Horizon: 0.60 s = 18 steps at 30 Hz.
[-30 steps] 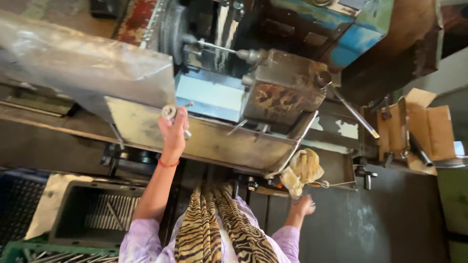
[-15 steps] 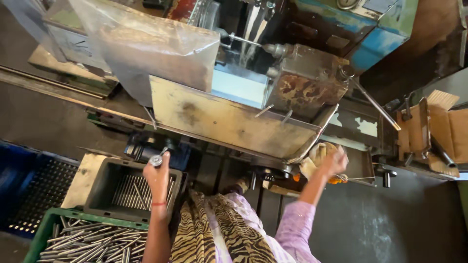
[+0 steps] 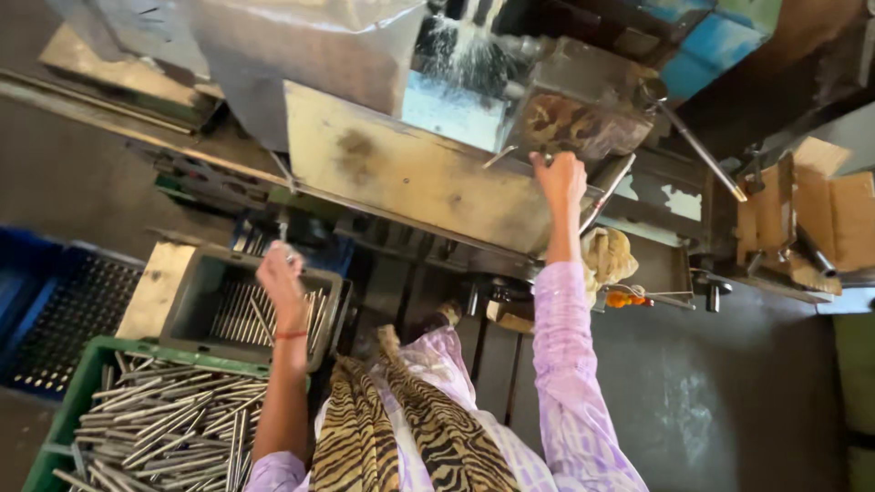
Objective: The person repeatedly picks metal rods from a green bin, inserts them into a grinding machine, and operates a lever to process each rod. After processing, the person removes the rod and places it into a gray tray. The cycle continues with multiple rods throughout the clip.
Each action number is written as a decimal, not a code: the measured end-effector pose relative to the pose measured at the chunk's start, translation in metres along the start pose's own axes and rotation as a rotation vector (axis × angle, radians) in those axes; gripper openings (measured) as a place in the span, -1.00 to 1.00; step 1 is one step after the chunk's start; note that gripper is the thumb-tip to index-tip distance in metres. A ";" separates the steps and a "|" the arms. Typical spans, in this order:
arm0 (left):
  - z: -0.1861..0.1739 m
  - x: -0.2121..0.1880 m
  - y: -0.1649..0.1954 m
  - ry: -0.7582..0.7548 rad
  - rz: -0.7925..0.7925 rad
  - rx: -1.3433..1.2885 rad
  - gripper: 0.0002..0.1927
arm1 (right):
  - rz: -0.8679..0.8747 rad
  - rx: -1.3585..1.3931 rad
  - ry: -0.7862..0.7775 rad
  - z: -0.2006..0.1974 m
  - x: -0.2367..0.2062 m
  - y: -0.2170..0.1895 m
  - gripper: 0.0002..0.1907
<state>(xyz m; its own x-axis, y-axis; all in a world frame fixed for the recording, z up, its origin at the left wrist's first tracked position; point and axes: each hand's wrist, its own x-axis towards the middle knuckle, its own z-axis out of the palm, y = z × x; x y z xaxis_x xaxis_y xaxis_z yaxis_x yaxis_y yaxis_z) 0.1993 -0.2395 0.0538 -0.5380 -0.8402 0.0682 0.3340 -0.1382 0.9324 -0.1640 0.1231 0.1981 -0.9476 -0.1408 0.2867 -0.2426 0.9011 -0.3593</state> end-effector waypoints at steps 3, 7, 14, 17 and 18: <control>0.019 0.012 -0.002 0.062 -0.177 -0.305 -0.74 | 0.095 0.227 -0.044 -0.016 0.002 -0.012 -0.54; 0.039 0.016 0.007 0.115 -0.393 -0.656 -0.60 | -0.005 0.826 0.014 -0.029 -0.060 -0.051 -0.75; 0.075 -0.026 0.040 0.039 -0.382 -0.757 -0.77 | -0.217 0.683 -0.461 0.019 -0.253 -0.192 -0.76; 0.076 -0.043 0.048 -0.005 -0.274 -0.701 -0.81 | -0.330 0.784 -0.324 0.027 -0.282 -0.214 -0.76; 0.072 -0.048 0.050 -0.022 -0.224 -0.671 -0.83 | -0.309 0.784 -0.333 0.026 -0.287 -0.217 -0.74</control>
<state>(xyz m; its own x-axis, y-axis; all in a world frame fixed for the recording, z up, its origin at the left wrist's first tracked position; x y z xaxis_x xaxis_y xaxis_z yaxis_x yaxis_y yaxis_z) 0.1862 -0.1682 0.1225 -0.6626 -0.7441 -0.0858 0.6146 -0.6055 0.5056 0.1549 -0.0431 0.1705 -0.7984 -0.5509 0.2431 -0.4526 0.2828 -0.8457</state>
